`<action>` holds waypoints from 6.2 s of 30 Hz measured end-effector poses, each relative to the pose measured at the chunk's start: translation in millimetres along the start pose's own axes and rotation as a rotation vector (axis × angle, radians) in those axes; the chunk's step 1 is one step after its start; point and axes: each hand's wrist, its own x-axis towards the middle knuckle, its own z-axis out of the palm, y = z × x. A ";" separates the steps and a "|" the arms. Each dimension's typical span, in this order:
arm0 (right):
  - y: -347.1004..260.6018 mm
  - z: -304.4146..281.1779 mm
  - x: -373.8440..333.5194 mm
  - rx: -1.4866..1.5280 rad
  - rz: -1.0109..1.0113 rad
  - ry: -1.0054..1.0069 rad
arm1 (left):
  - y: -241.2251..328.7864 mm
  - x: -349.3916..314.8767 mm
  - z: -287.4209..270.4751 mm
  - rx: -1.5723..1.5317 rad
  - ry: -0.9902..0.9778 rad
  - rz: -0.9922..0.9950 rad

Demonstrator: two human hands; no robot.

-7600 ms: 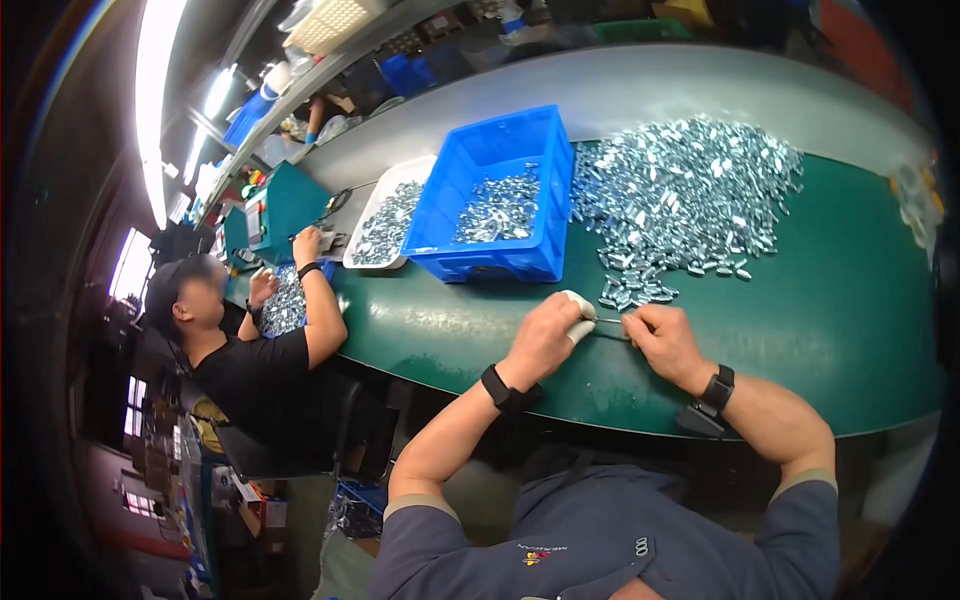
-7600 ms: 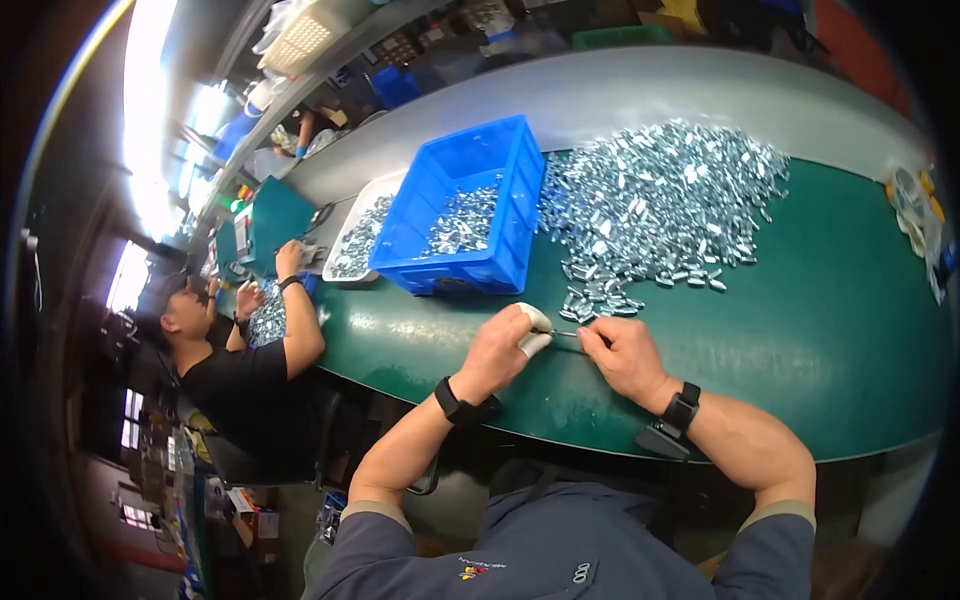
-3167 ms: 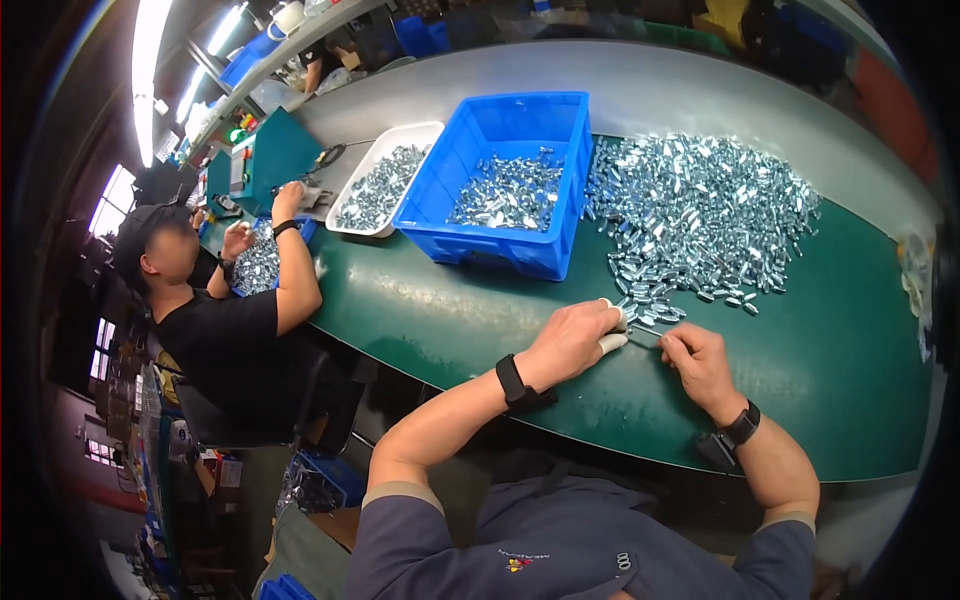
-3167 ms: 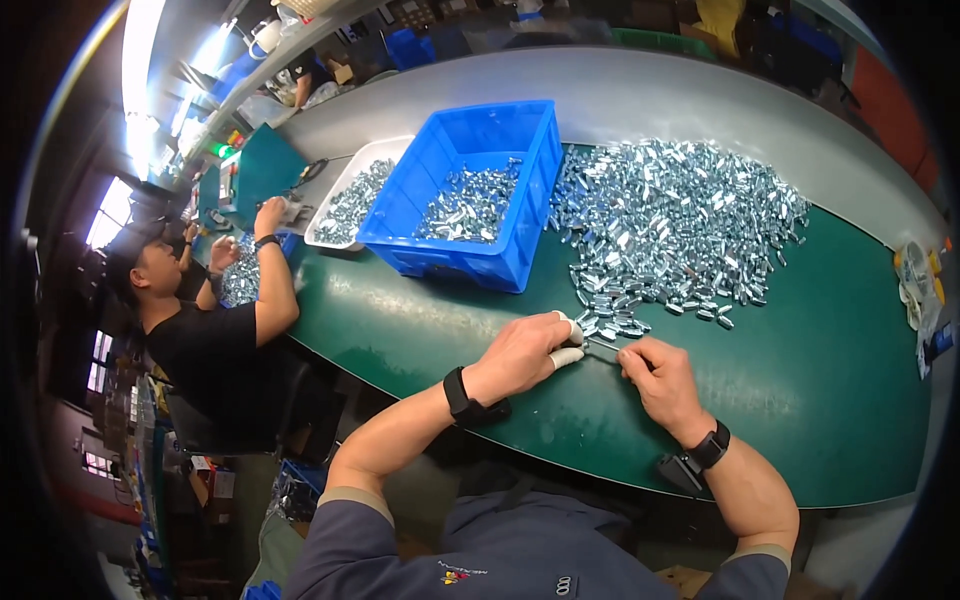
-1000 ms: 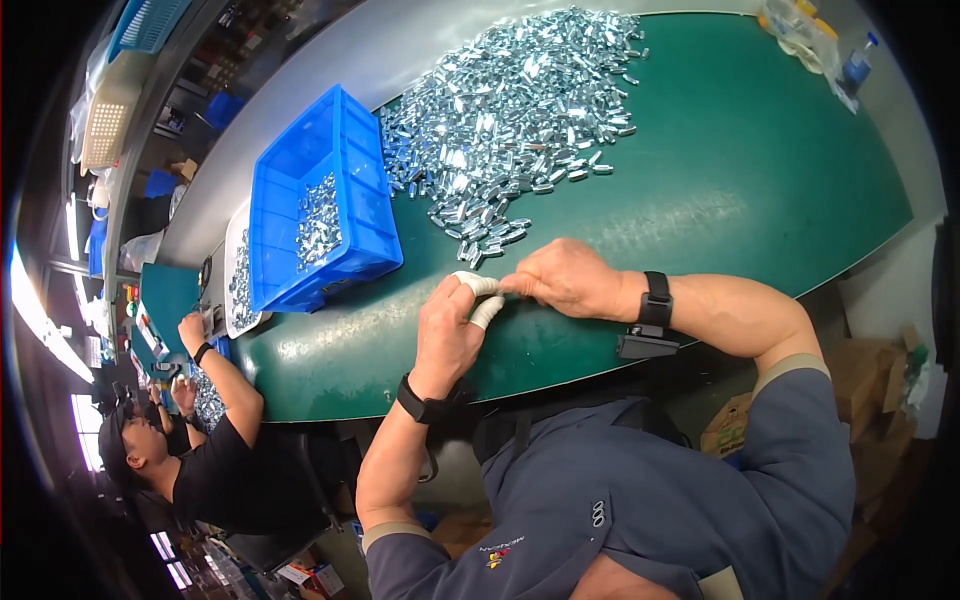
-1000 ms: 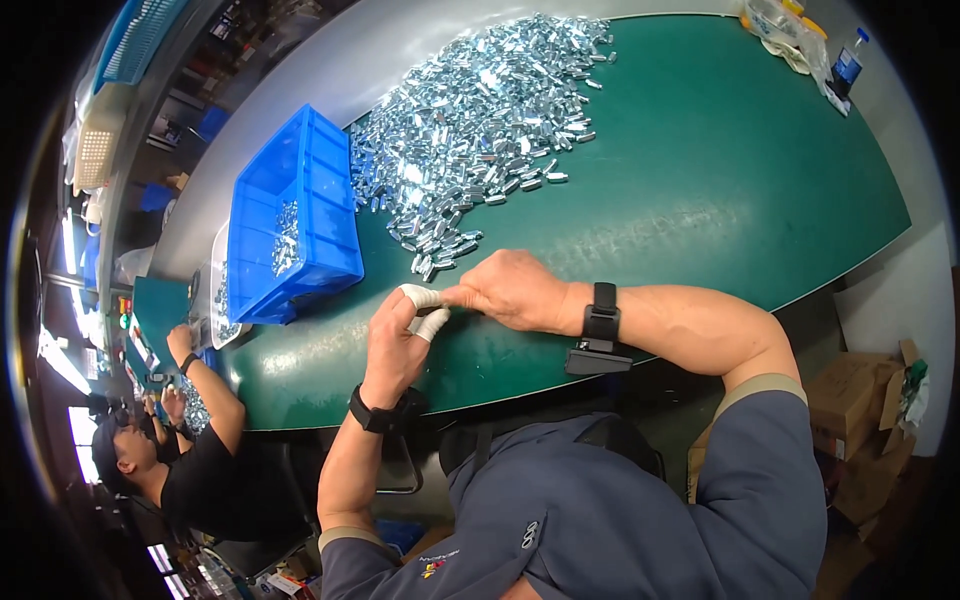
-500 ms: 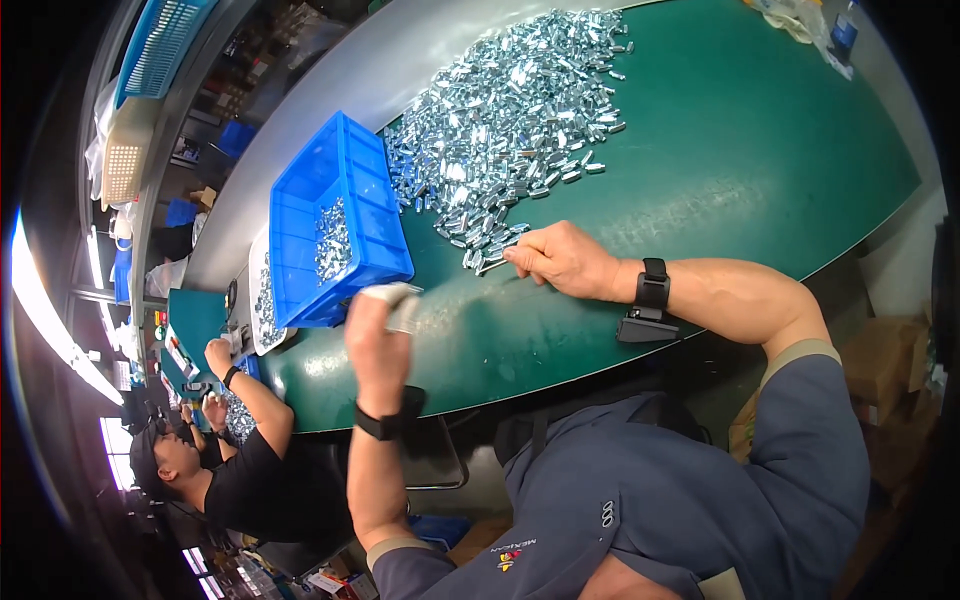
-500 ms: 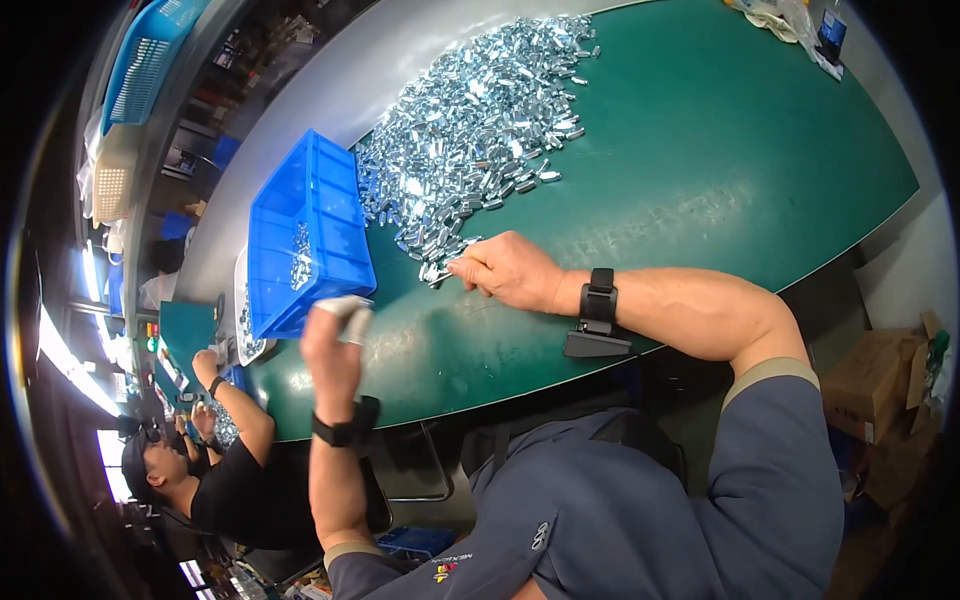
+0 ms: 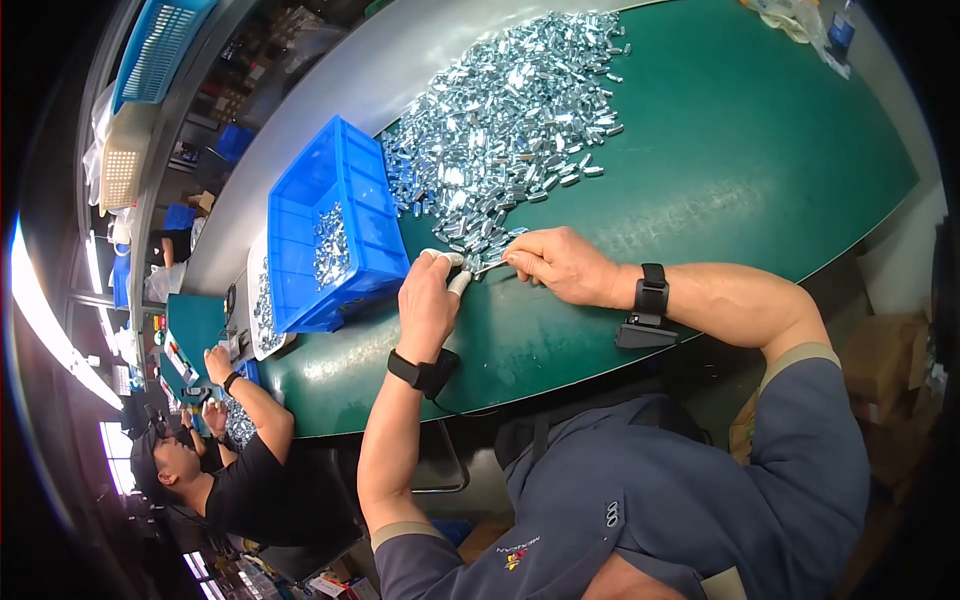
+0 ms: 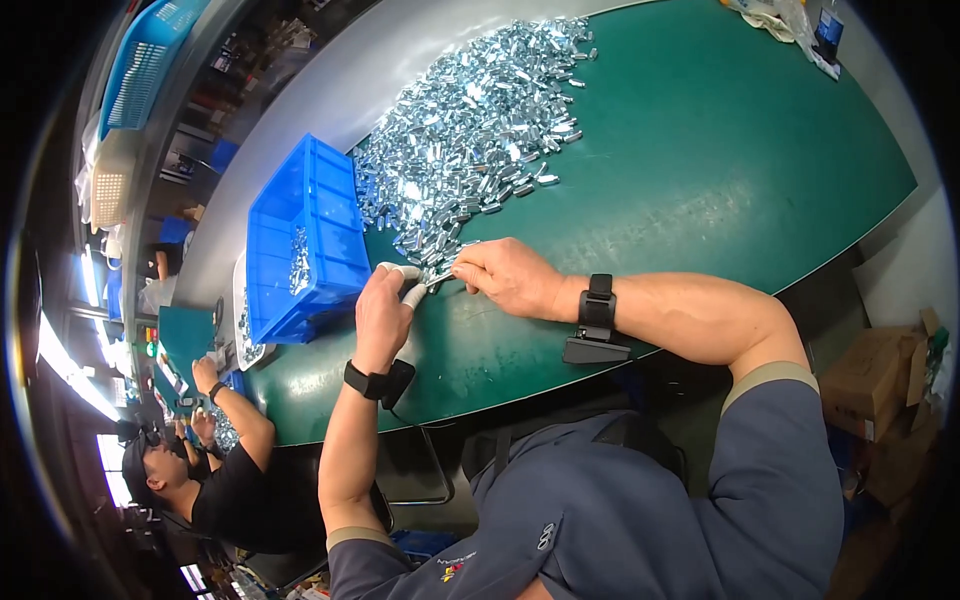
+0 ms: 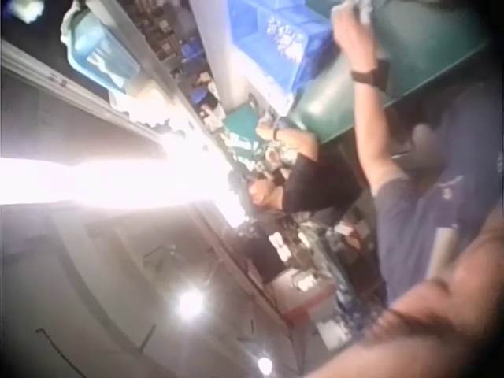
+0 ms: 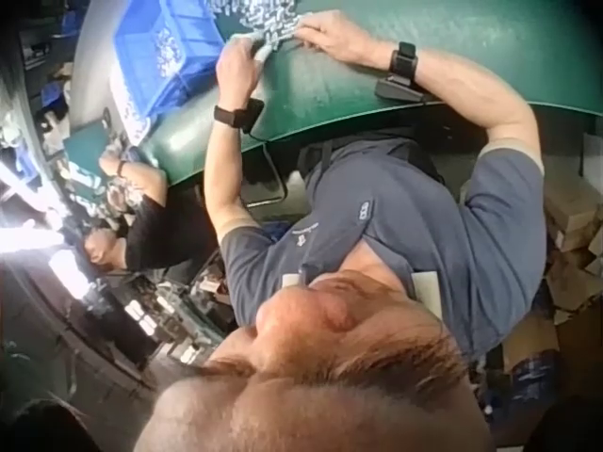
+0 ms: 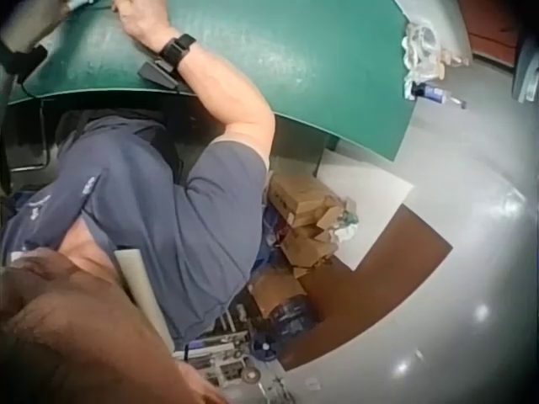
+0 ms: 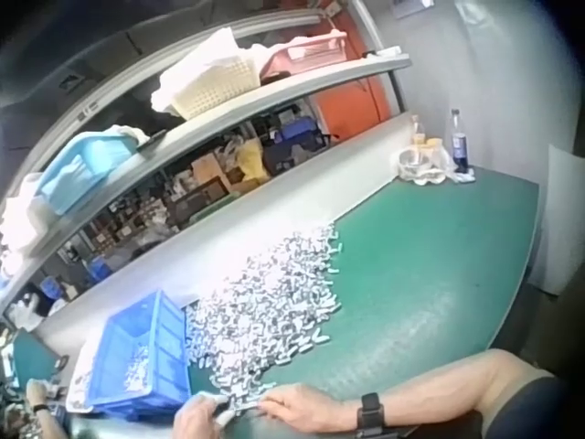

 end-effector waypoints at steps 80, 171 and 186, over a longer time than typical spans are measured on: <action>6.0 -3.5 -1.0 0.053 0.168 0.070 | -11.4 -102.4 -2.5 -0.363 0.239 -0.191; -6.6 3.3 -9.3 -0.262 -0.114 -0.319 | 55.6 -61.5 52.2 -1.522 0.234 -0.480; -4.3 3.5 -6.7 0.053 0.201 -0.104 | 51.7 -65.9 53.7 -1.454 0.125 -0.462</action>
